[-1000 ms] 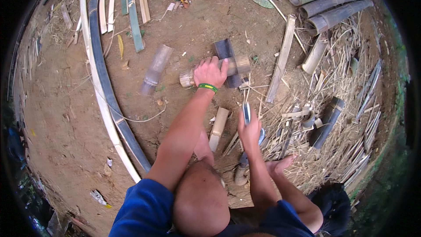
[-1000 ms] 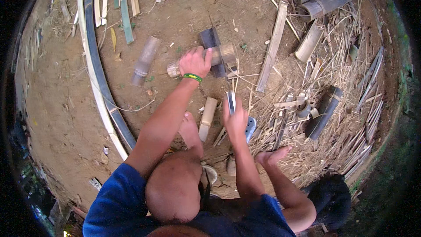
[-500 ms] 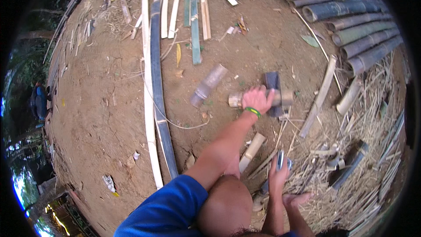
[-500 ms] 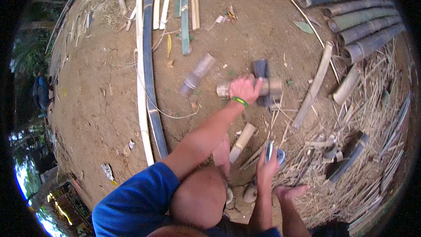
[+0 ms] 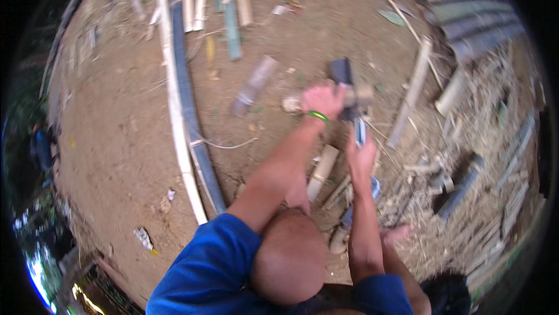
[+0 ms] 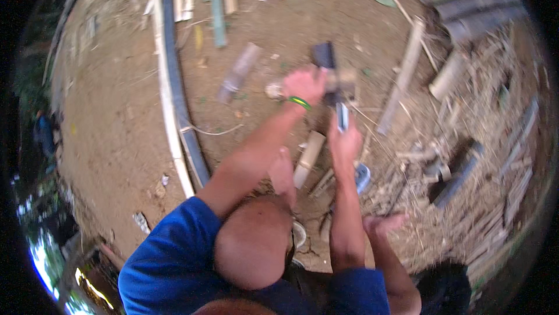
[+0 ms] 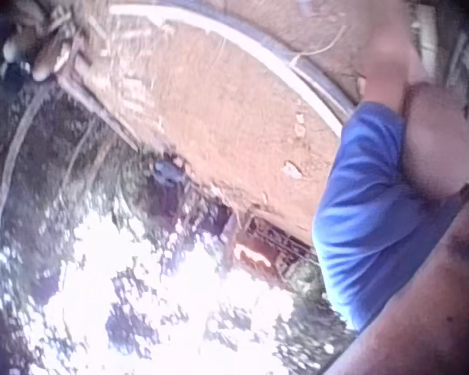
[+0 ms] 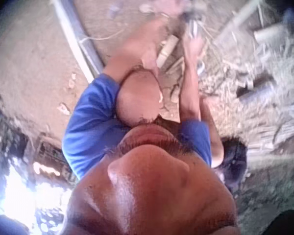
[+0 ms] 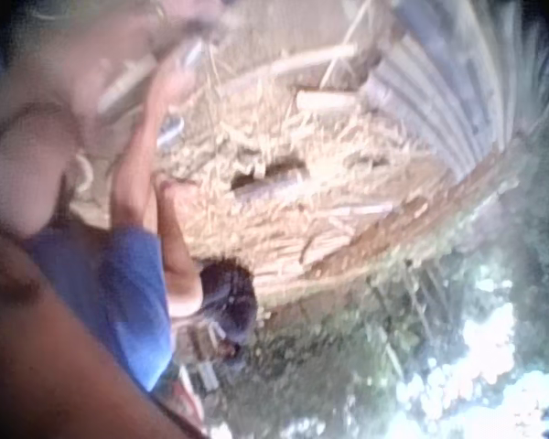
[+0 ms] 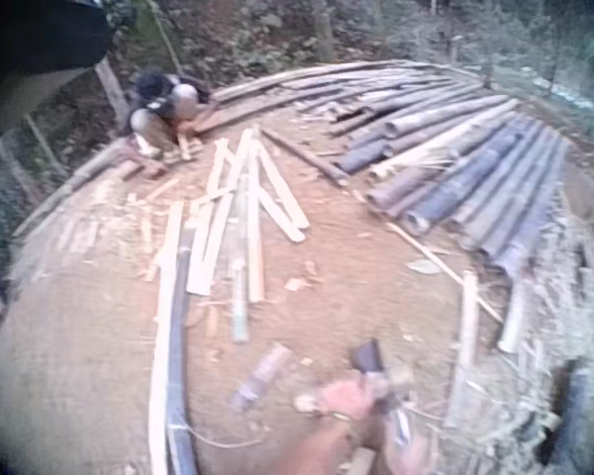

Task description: The person sits on the ground and uses a hand saw to cut a piece of bamboo. They hold the bamboo with one hand and saw through it with the other, then inspect the cut piece and place it aside.

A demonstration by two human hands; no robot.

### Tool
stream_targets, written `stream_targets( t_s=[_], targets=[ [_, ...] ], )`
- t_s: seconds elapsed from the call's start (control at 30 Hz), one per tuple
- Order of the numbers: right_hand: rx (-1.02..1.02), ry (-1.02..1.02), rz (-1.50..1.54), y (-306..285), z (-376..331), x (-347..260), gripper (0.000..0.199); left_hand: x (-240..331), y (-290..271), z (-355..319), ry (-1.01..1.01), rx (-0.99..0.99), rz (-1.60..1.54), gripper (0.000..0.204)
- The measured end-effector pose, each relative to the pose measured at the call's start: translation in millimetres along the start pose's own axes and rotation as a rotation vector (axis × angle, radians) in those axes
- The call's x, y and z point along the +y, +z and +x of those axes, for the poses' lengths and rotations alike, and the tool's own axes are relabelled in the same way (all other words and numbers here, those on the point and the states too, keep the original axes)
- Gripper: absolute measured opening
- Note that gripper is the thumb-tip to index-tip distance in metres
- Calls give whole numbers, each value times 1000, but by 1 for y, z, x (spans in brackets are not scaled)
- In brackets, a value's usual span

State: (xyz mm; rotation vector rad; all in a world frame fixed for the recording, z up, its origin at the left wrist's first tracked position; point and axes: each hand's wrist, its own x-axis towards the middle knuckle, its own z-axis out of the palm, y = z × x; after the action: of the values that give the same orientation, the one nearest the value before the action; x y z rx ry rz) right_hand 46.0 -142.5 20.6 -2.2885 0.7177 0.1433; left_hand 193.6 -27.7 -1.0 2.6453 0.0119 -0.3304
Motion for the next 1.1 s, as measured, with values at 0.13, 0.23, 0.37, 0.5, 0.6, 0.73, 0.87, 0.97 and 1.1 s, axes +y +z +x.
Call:
stream_targets(
  t_s=[0.13, 0.23, 0.37, 0.5, 0.6, 0.73, 0.87, 0.97, 1.1],
  targets=[
    [47, -93, 76, 9, -45, 22, 34, -33, 25, -22, 380, 194, -8, 42],
    [46, 104, 170, 15, -34, 2, 35, -24, 29, -21, 422, 265, 55, 41],
    [60, 20, 169, 5, -17, 5, 34, -12, 19, -19, 240, 270, -108, 38],
    [69, -93, 166, -24, 12, -40, 33, 6, -17, 7, 169, 303, -138, 37],
    [16, -90, 96, -19, 45, -48, 33, -2, -15, 31, 214, 417, -97, 39],
    [55, -181, 116, 9, 60, -26, 37, -11, -2, 41, 216, 414, -89, 38],
    [30, -152, 114, 8, 55, -31, 36, -12, -4, 40, 138, 326, -42, 38],
    [-5, -101, 85, -18, 15, -41, 33, -19, -5, 43, 108, 333, -65, 38],
    [-3, -50, 19, -43, -60, 3, 28, -18, -5, 41, 142, 309, -40, 37]
  ],
)
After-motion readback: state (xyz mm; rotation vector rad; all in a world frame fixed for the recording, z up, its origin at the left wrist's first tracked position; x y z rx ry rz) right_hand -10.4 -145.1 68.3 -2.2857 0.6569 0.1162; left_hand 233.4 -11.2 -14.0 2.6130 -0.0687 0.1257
